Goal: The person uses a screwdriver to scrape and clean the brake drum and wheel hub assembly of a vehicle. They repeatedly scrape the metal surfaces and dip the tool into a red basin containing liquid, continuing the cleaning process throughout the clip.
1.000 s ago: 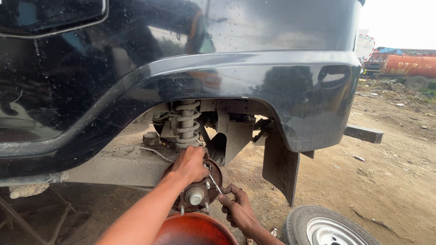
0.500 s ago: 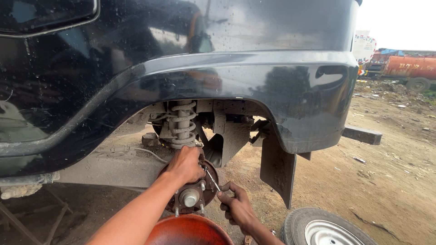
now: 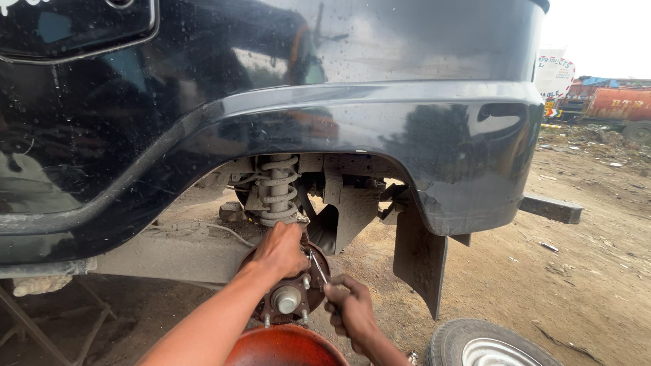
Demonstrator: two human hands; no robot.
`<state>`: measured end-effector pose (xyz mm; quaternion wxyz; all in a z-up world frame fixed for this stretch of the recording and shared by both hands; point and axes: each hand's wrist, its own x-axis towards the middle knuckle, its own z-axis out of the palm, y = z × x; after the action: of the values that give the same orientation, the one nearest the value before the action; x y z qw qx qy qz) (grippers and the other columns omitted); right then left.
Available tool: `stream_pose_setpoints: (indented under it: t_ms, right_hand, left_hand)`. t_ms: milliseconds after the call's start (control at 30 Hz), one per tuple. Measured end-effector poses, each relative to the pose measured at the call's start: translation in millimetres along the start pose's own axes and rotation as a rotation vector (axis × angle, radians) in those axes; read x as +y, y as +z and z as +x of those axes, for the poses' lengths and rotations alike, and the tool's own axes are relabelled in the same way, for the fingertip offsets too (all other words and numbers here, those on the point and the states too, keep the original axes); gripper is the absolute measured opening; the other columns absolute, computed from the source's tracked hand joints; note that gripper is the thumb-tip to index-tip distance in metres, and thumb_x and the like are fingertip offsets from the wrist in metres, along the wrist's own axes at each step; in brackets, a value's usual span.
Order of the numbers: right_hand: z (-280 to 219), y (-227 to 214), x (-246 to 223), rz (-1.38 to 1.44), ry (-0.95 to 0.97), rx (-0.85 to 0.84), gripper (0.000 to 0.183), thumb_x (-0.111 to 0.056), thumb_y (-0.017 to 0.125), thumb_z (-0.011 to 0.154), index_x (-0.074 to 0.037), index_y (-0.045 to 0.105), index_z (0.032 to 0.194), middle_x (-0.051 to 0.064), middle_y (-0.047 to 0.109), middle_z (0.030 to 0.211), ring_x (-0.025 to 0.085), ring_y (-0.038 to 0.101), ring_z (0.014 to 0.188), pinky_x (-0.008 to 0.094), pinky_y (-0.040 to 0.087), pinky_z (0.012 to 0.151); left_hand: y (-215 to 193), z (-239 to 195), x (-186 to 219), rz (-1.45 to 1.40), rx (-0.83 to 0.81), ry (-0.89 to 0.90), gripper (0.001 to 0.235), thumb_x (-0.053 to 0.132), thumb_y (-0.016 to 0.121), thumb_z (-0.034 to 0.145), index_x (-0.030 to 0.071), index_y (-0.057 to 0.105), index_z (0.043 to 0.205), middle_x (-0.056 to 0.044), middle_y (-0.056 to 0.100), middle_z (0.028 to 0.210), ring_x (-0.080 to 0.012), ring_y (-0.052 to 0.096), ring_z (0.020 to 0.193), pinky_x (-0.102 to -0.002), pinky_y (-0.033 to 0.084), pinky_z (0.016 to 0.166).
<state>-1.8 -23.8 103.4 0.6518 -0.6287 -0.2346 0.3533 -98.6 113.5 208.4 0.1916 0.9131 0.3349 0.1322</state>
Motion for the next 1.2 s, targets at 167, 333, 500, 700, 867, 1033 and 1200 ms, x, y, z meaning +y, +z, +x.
stream_pose_setpoints:
  t_ms: [167, 333, 500, 700, 867, 1033, 1200]
  right_hand:
    - [22, -4, -7, -0.165, -0.058, 0.024, 0.027, -0.021, 0.063, 0.094, -0.011, 0.065, 0.119, 0.002, 0.056, 0.063, 0.011, 0.039, 0.044, 0.03, 0.026, 0.039]
    - [25, -8, 21, -0.59, -0.39, 0.217, 0.033, -0.033, 0.065, 0.095, -0.012, 0.069, 0.12, 0.004, 0.064, 0.062, 0.011, 0.048, 0.052, 0.036, 0.041, 0.056]
    - [22, -5, 43, -0.54, -0.414, 0.294, 0.027, -0.035, 0.064, 0.095, -0.01, 0.067, 0.105, 0.006, 0.061, 0.057, 0.014, 0.038, 0.052, 0.038, 0.033, 0.054]
    - [49, 20, -8, -0.116, -0.468, 0.414, 0.019, -0.028, 0.059, 0.095, -0.009, 0.058, 0.095, 0.005, 0.065, 0.066, 0.014, 0.05, 0.054, 0.037, 0.042, 0.056]
    - [20, -1, -22, -0.417, -0.392, 0.395, 0.027, -0.033, 0.063, 0.096, -0.006, 0.061, 0.101, 0.01, 0.056, 0.068, 0.019, 0.043, 0.061, 0.04, 0.039, 0.062]
    - [2, -33, -10, -0.467, -0.24, 0.377, 0.03, -0.034, 0.064, 0.092, -0.007, 0.065, 0.104, 0.013, 0.068, 0.078, 0.022, 0.064, 0.074, 0.039, 0.051, 0.074]
    - [2, -49, 10, -0.673, -0.196, 0.3, 0.033, -0.037, 0.063, 0.092, -0.009, 0.066, 0.109, 0.014, 0.073, 0.094, 0.023, 0.068, 0.088, 0.042, 0.051, 0.085]
  left_hand:
    - [1, -6, -1, 0.074, 0.036, 0.062, 0.029, 0.001, 0.08, 0.075, -0.005, 0.074, 0.103, -0.023, 0.072, 0.095, -0.0303, 0.073, 0.086, -0.039, 0.06, 0.077]
    - [3, -8, -3, 0.09, 0.068, 0.099, 0.041, 0.006, 0.082, 0.076, -0.002, 0.068, 0.113, -0.022, 0.071, 0.099, -0.0337, 0.073, 0.093, -0.041, 0.061, 0.083]
    - [3, -9, -6, 0.104, 0.065, 0.112, 0.049, 0.004, 0.08, 0.078, -0.002, 0.063, 0.123, -0.022, 0.073, 0.097, -0.034, 0.075, 0.093, -0.041, 0.062, 0.087]
    - [12, -2, -8, 0.11, 0.083, 0.152, 0.061, -0.008, 0.071, 0.075, 0.004, 0.058, 0.134, -0.02, 0.075, 0.09, -0.0304, 0.076, 0.087, -0.046, 0.052, 0.106]
    - [10, -8, 1, 0.229, 0.078, 0.219, 0.053, 0.002, 0.072, 0.078, 0.009, 0.061, 0.129, -0.016, 0.075, 0.093, -0.0268, 0.072, 0.098, -0.052, 0.034, 0.119]
    - [22, 1, 13, 0.598, 0.114, 0.294, 0.018, 0.012, 0.071, 0.086, 0.007, 0.076, 0.102, -0.015, 0.073, 0.098, -0.028, 0.065, 0.108, -0.049, 0.039, 0.111]
    - [55, 19, 16, 0.672, 0.331, 0.361, 0.014, 0.006, 0.072, 0.081, 0.004, 0.073, 0.095, -0.016, 0.075, 0.085, -0.0286, 0.069, 0.098, -0.047, 0.043, 0.104]
